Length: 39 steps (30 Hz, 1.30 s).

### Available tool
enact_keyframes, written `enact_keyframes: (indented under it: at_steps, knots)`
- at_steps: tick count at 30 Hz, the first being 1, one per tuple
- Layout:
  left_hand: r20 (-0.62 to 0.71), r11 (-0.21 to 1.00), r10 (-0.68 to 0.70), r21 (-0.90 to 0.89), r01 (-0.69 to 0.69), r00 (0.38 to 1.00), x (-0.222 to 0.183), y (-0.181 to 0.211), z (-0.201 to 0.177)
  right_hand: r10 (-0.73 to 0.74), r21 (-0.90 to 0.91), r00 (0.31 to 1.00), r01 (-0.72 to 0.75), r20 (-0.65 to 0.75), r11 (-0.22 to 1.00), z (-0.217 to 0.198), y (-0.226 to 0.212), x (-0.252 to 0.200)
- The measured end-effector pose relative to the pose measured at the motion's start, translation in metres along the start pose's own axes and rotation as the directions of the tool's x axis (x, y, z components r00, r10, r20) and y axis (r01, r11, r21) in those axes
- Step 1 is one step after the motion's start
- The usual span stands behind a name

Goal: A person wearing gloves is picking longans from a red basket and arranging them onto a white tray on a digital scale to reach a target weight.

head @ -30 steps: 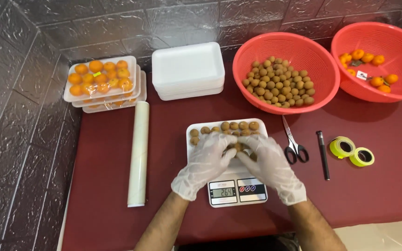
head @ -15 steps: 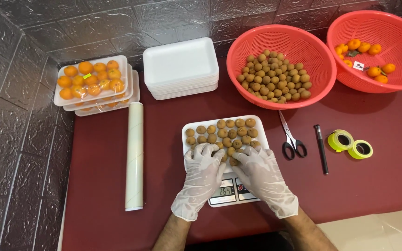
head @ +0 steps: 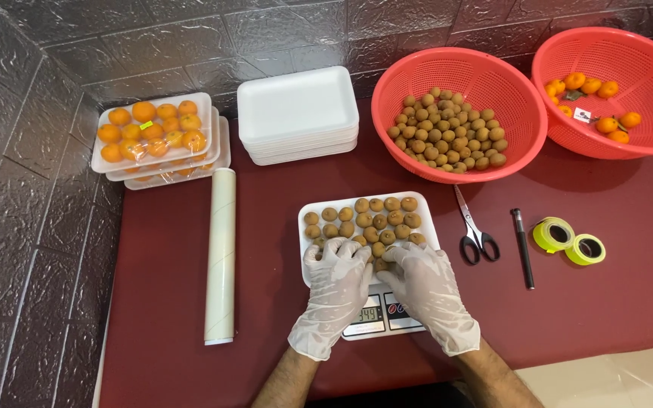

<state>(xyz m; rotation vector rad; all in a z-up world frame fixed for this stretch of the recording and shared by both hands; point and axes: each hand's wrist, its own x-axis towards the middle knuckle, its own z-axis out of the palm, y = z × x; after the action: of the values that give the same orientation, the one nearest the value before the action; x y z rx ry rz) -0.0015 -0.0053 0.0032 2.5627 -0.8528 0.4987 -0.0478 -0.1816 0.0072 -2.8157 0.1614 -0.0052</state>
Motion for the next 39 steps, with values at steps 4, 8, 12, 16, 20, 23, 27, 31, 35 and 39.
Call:
enact_keyframes:
  at_steps: [4,8,12,16,20,23,27,31,35,39]
  knots:
    - [-0.007,0.999,-0.009,0.032,0.010,1.000,-0.001,-0.001,0.005,-0.014,0.001,1.000,0.014,-0.014,1.000,-0.013,-0.008,-0.004]
    - [0.005,1.000,0.002,0.013,-0.002,1.000,0.001,-0.003,0.001,-0.042,0.006,0.996,0.043,-0.084,0.999,-0.003,-0.004,-0.005]
    - [0.028,1.000,0.006,0.002,-0.006,1.000,0.001,-0.003,0.000,-0.082,-0.034,0.981,0.077,-0.178,0.996,0.005,-0.005,-0.004]
    - [0.043,0.999,-0.004,0.054,0.001,0.999,-0.001,-0.008,0.014,-0.103,-0.043,0.974,0.096,-0.203,0.994,0.008,-0.004,-0.005]
    - [0.036,0.998,0.018,0.063,-0.020,0.999,0.000,-0.010,0.015,-0.138,-0.053,0.955,0.128,-0.264,0.990,0.008,-0.006,-0.006]
    - [0.032,0.997,0.029,0.077,-0.031,0.999,0.002,-0.007,0.007,-0.146,-0.070,0.947,0.131,-0.285,0.989,0.010,-0.005,-0.007]
    - [0.025,0.998,0.036,0.055,-0.037,0.999,0.004,-0.006,0.002,-0.141,-0.103,0.942,0.115,-0.304,0.988,0.017,-0.004,-0.006]
    - [0.002,0.998,0.055,0.015,-0.055,0.998,0.006,-0.006,-0.005,-0.131,-0.097,0.937,0.105,-0.324,0.990,0.010,-0.011,-0.007]
    - [0.020,0.998,0.042,-0.054,-0.041,0.999,0.005,-0.006,-0.008,-0.102,-0.046,0.949,0.092,-0.299,0.995,-0.004,-0.010,-0.012]
    - [0.020,0.991,-0.011,-0.134,0.014,1.000,0.004,-0.006,-0.024,-0.045,0.025,0.948,0.056,-0.314,0.998,-0.010,0.009,-0.021]
